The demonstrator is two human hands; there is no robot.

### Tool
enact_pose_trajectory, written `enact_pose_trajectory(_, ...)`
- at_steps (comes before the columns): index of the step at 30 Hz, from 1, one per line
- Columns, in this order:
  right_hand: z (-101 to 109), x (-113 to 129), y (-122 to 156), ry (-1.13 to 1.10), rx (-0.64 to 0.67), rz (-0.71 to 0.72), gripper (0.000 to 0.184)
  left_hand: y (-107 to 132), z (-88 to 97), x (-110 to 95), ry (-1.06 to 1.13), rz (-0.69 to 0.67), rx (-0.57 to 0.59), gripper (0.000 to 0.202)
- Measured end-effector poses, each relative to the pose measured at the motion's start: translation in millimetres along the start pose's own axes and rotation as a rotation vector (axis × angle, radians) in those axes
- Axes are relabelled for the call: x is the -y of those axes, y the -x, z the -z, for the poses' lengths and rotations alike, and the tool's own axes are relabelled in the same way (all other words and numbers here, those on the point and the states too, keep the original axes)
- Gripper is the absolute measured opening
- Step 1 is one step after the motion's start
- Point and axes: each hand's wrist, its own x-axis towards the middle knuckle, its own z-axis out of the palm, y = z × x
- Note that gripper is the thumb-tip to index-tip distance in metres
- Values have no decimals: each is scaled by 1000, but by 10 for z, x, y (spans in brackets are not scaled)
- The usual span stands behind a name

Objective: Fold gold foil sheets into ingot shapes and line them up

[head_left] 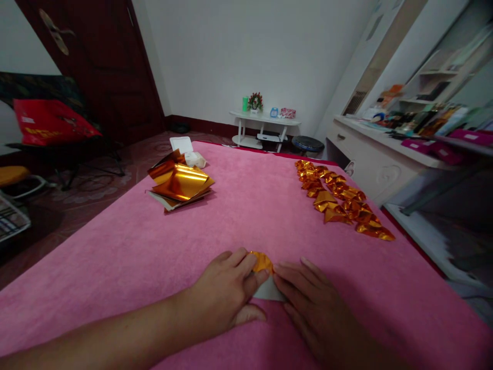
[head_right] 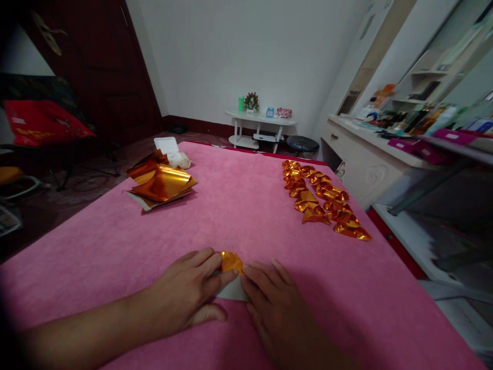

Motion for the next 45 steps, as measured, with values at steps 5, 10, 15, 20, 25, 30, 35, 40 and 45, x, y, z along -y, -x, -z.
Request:
enact_pose_trajectory(5, 88, 38, -159, -176, -35, -33, 22, -46, 38, 47, -85, 36, -9, 34)
enact_pose_trajectory(10, 208, -16, -367, -292, 96, -111, 20, -130, 57, 315, -175, -106, -63, 26)
enact_pose_trajectory(15, 113, -200, -591, -392, 234, -204, 25, -181, 84, 527, -125, -224, -120, 27)
enact_pose_trajectory(20, -63, -196, -695, -399, 254, -419, 9, -111, 119, 402, -48, -194, -141, 26)
enact_pose_trajectory(25, -76, -103, -643, -369, 154, -466, 10, -23, 76, 293, -12, -179, -140, 22)
enact_pose_trajectory(30, -61, -183, -561, -537, 172, -378, 25, -23, 23, 274, 33, -124, -154, 22)
enact_pose_trajectory(35, -57, -221, -532, -623, 204, -393, 29, -26, 0, 279, -15, -150, -183, 23)
enact_pose_trajectory(40, -66, -166, -530, -657, 158, -464, 25, -6, -49, 309, -63, -193, -152, 24)
enact_pose_trajectory(45, -70, -132, -536, -628, 137, -482, 23, 8, -83, 319, -56, -227, -178, 24)
